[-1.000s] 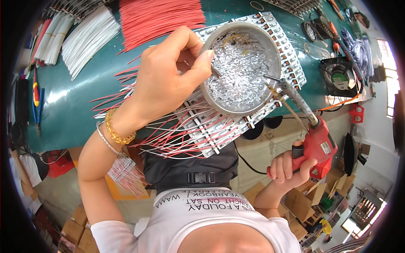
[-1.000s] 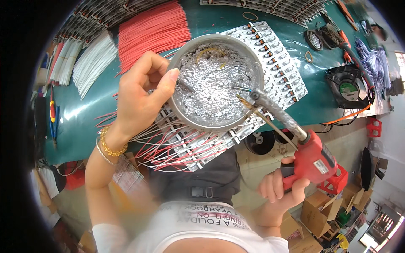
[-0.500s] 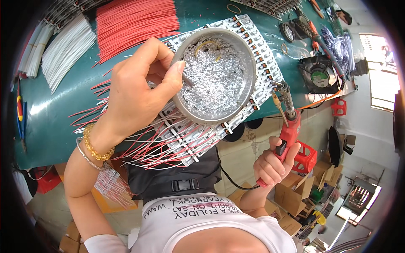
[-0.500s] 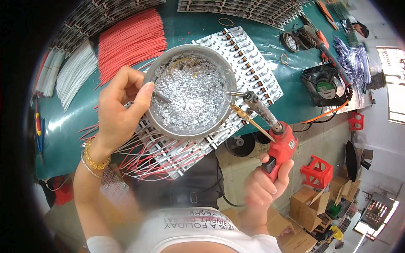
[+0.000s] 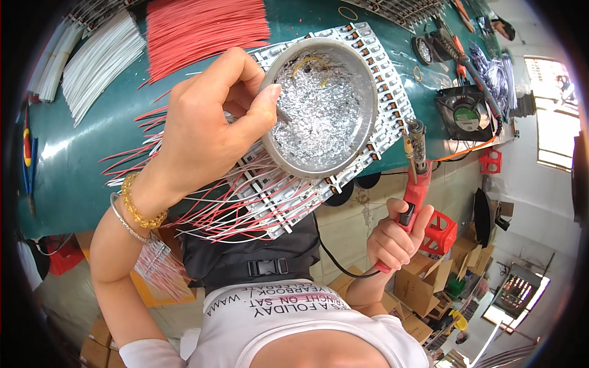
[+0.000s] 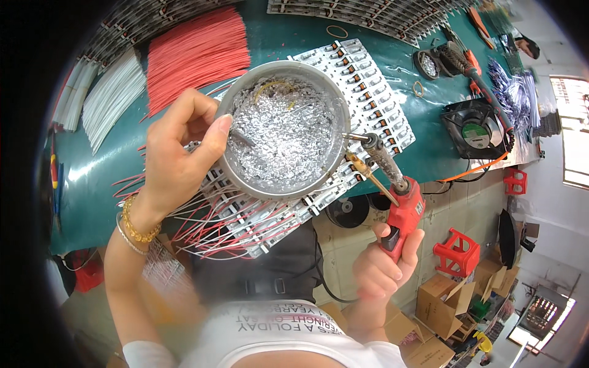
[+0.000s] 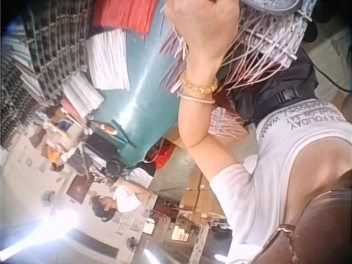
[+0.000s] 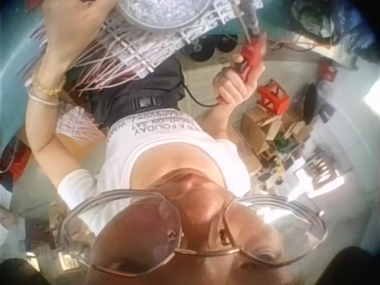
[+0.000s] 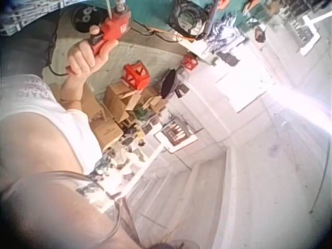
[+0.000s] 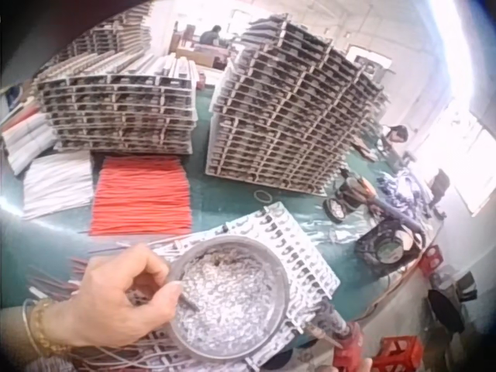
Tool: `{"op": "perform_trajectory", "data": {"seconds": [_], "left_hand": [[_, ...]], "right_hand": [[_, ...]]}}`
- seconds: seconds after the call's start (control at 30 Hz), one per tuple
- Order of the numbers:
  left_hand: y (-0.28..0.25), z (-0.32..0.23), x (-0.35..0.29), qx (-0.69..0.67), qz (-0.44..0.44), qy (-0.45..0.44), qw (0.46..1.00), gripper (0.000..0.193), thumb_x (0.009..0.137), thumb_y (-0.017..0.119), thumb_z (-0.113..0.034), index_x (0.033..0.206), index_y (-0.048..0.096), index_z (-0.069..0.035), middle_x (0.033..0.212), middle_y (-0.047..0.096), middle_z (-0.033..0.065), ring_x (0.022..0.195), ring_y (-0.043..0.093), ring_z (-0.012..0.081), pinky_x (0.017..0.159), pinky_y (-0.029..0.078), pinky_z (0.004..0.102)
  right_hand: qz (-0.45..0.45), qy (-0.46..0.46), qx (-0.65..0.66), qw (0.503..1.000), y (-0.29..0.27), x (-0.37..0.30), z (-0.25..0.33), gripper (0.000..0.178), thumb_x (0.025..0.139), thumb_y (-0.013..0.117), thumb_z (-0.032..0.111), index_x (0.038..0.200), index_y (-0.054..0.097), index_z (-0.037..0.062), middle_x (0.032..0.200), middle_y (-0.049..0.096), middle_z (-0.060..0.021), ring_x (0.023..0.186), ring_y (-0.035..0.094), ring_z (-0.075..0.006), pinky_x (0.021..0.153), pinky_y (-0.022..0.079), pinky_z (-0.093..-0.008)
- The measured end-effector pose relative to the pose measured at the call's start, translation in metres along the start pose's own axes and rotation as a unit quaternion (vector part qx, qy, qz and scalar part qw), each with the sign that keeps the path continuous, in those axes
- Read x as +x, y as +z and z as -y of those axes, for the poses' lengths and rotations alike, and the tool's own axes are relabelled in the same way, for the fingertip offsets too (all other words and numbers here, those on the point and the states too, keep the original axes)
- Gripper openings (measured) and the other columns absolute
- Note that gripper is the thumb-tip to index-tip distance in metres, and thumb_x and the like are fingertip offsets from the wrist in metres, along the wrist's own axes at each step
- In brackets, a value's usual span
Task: The person uses a soldering iron to attach red and white wires to a grid of electronic components on a workbench. They repeatedly dip the soldering iron tip into a container of solder and apply it to the connection points on the board.
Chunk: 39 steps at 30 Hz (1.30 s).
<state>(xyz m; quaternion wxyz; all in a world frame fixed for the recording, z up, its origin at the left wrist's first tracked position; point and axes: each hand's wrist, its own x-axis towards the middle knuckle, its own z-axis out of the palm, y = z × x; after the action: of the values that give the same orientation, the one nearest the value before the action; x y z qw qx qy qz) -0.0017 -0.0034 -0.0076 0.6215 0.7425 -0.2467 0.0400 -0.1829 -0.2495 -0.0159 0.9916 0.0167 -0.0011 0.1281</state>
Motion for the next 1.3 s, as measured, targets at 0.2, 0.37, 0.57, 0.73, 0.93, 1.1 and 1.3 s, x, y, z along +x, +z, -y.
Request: {"op": "perform_trajectory", "data": {"seconds": [0.2,0.37,0.57,0.73,0.93,1.1,1.3], "left_hand": [[-0.003,-0.004,-0.002,-0.003,0.048,-0.055,0.997,0.01,0.084,0.057,-0.002,0.083,0.047,0.0,0.077,0.054,0.0007,0.068,0.053,0.0039,0.062,0.046,0.019],[-0.004,-0.003,-0.003,0.005,0.048,-0.046,0.998,0.009,0.084,0.057,-0.002,0.084,0.049,0.0,0.077,0.055,0.0012,0.069,0.054,0.0049,0.063,0.047,0.0195],[-0.007,-0.003,-0.002,0.006,0.049,-0.035,0.998,0.009,0.083,0.058,-0.002,0.085,0.049,0.001,0.077,0.056,0.0017,0.07,0.055,0.0053,0.063,0.047,0.0199],[0.002,0.004,0.002,-0.005,0.0,0.035,0.999,0.013,0.078,0.062,-0.003,0.075,0.05,0.001,0.064,0.058,0.0054,0.055,0.06,0.0113,0.049,0.048,0.023],[-0.007,-0.003,-0.003,0.012,0.048,-0.02,0.999,0.009,0.083,0.058,-0.002,0.083,0.049,0.0,0.076,0.056,0.0008,0.068,0.054,0.0045,0.063,0.047,0.0195],[-0.005,-0.002,-0.001,0.015,0.052,-0.003,0.999,0.009,0.084,0.058,-0.003,0.083,0.05,0.0,0.075,0.056,0.0012,0.068,0.055,0.0046,0.062,0.047,0.0203],[-0.006,-0.001,-0.001,0.018,0.059,0.005,0.998,0.009,0.084,0.058,-0.003,0.083,0.05,0.001,0.074,0.056,0.0018,0.067,0.055,0.0053,0.063,0.048,0.0208]], "right_hand": [[-0.048,-0.114,-0.222,0.967,-0.001,-0.006,-0.007,0.063,0.089,0.04,0.053,0.124,0.031,0.0014,0.054,0.042,-0.0002,0.038,0.037,-0.0117,0.036,0.03,-0.0271],[-0.088,-0.249,-0.579,0.772,-0.011,-0.011,-0.012,0.06,0.088,0.051,0.043,0.123,0.036,-0.0034,0.047,0.04,0.0,0.037,0.041,-0.0128,0.039,0.036,-0.0266],[-0.274,-0.265,-0.818,0.431,-0.043,-0.043,0.007,0.027,0.069,0.068,0.018,0.085,0.053,0.0036,0.059,0.051,-0.0052,0.051,0.051,-0.0175,0.049,0.042,-0.0291],[-0.114,-0.308,-0.898,0.294,-0.005,-0.001,-0.008,0.021,0.067,0.072,0.011,0.071,0.055,-0.0008,0.059,0.053,-0.0066,0.052,0.052,-0.0196,0.049,0.042,-0.0317],[-0.031,-0.302,-0.936,0.179,0.022,0.026,-0.02,0.028,0.064,0.068,0.004,0.09,0.059,-0.0006,0.068,0.057,-0.0091,0.056,0.053,-0.0233,0.057,0.045,-0.0335],[0.102,-0.276,-0.947,0.126,0.027,0.042,-0.008,0.044,0.06,0.063,0.001,0.104,0.057,-0.0024,0.055,0.043,-0.0052,0.044,0.04,-0.018,0.042,0.031,-0.0278],[0.114,-0.277,-0.949,0.102,0.018,0.043,-0.004,0.048,0.056,0.062,0.0,0.104,0.058,-0.0019,0.057,0.043,-0.0047,0.045,0.042,-0.0177,0.043,0.034,-0.028]]}}
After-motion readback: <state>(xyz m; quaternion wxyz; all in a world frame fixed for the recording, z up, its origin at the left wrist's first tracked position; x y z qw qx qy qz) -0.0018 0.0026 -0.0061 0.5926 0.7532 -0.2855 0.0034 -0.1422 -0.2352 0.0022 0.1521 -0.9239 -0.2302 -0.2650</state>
